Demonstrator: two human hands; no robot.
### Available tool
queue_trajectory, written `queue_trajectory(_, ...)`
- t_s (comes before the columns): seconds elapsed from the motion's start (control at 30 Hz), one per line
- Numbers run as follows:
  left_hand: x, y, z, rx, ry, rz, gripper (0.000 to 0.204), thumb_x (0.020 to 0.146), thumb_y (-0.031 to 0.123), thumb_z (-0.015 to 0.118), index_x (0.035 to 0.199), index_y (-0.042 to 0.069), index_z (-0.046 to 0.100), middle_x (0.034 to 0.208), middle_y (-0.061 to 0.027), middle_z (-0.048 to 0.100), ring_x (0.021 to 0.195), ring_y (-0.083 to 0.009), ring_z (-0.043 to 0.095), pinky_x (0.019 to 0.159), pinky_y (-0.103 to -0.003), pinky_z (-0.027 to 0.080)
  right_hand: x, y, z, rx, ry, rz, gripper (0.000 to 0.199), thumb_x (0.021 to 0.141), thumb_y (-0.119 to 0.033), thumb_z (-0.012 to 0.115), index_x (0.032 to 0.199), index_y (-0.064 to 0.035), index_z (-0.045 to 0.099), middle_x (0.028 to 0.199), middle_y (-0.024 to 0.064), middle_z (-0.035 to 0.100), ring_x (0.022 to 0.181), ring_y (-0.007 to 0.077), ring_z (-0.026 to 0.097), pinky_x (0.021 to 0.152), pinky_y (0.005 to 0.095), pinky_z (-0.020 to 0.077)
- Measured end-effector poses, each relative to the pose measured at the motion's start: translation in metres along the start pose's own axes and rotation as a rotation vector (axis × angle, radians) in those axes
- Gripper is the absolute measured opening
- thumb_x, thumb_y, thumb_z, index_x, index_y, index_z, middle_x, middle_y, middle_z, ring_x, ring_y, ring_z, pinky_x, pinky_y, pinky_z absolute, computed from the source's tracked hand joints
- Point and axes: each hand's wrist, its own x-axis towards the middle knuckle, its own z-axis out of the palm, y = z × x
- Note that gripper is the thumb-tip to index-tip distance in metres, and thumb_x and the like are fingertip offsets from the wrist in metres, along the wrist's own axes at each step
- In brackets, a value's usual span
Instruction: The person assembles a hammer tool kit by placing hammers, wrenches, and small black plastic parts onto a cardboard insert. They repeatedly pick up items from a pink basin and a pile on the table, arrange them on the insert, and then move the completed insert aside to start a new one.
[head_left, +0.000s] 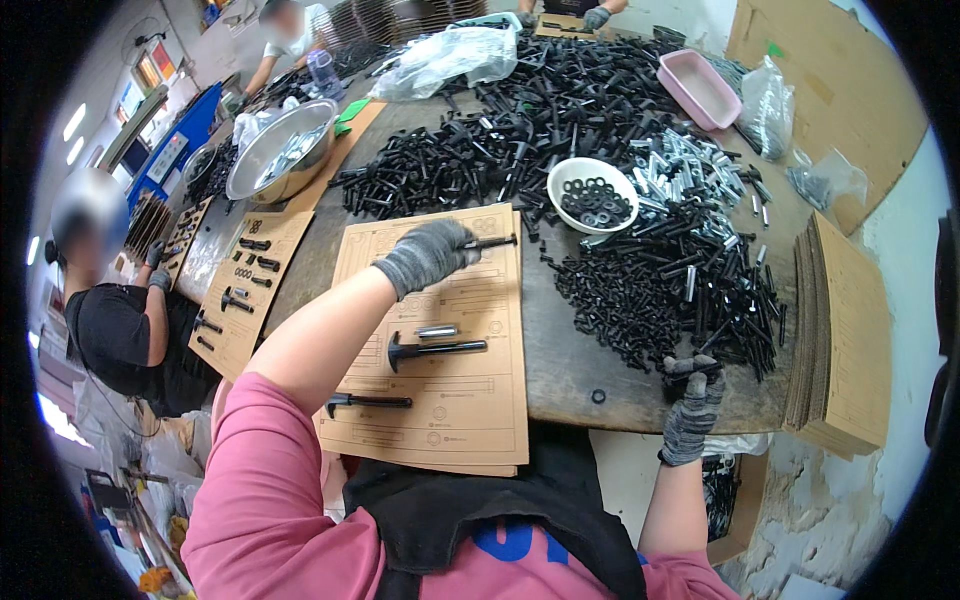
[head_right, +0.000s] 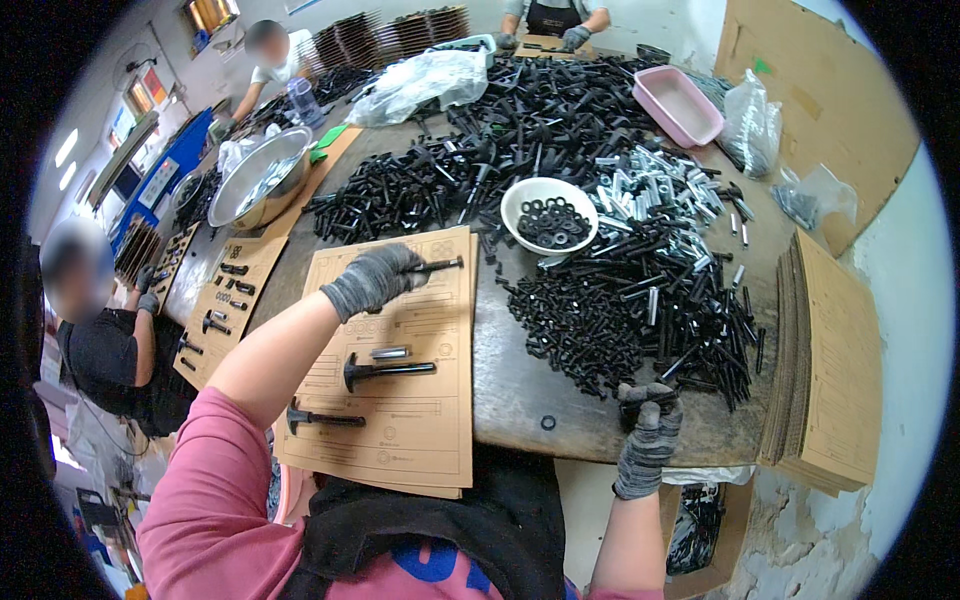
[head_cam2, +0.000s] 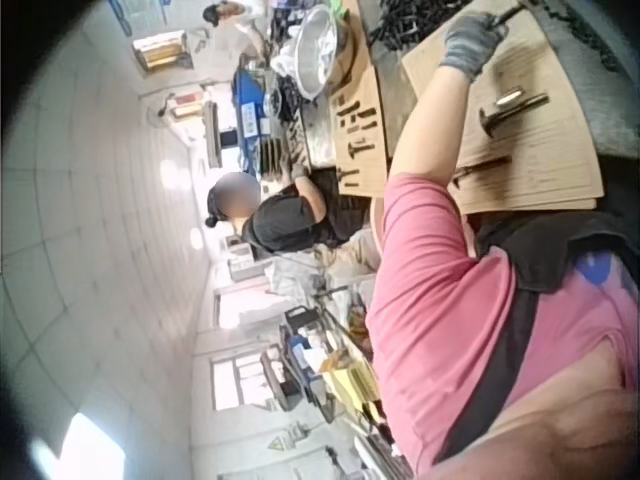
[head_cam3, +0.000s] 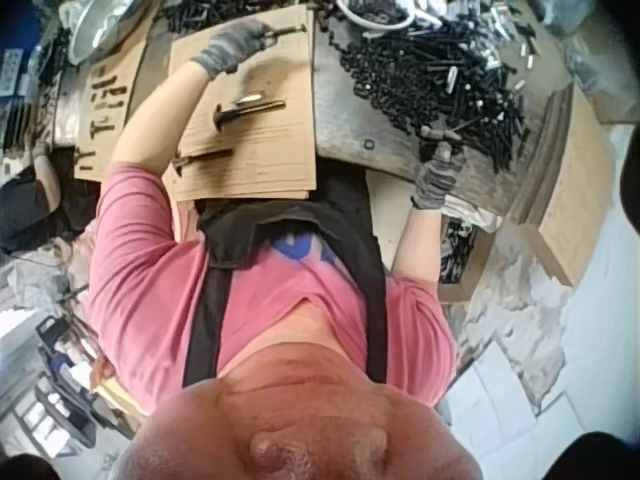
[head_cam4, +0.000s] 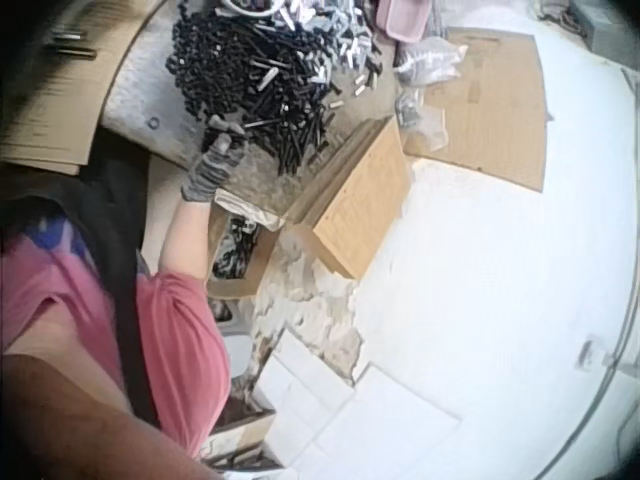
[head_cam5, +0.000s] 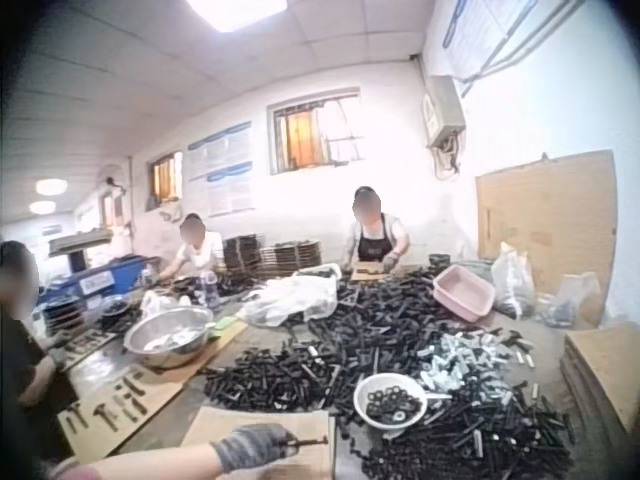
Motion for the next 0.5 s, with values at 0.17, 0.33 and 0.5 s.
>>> queue_trajectory(0.17,-0.016,-0.011,0.02,-0.021,-0.189,-0.085,0.024,0.081,0.027,0.056,0.094,0.007,0.061,0.088,-0.0121,0.059,0.083,-0.0272,0.056,0.076,-0.036,0.043,-0.001,0.002,-0.002,-0.047,-0.008,-0.049,0.035,0.083,-0.031,0.055,0.103,-0.0035,0.047,0.085,0.0091,0.058,0.082,0.0221,0.057,0.083,0.0393,0.0448)
queue_trajectory(0.33,-0.011,-0.013,0.031,0.086,-0.074,-0.043,0.029,0.082,0.029,0.056,0.103,0.009,0.057,0.094,-0.0132,0.055,0.089,-0.0299,0.055,0.079,-0.037,0.044,-0.003,0.002,-0.002,-0.143,0.001,-0.079,0.032,0.087,-0.031,0.049,0.104,-0.0037,0.045,0.086,0.0104,0.056,0.083,0.0217,0.055,0.082,0.0385,0.0435)
queue_trajectory(0.5,-0.018,-0.016,0.033,0.08,-0.065,0.092,0.032,0.078,0.026,0.059,0.106,0.01,0.054,0.097,-0.012,0.054,0.088,-0.0295,0.056,0.077,-0.038,0.045,-0.001,0.001,0.001,-0.123,-0.015,-0.11,0.033,0.086,-0.032,0.051,0.103,-0.0042,0.046,0.086,0.0083,0.055,0.081,0.0194,0.053,0.085,0.0394,0.0428)
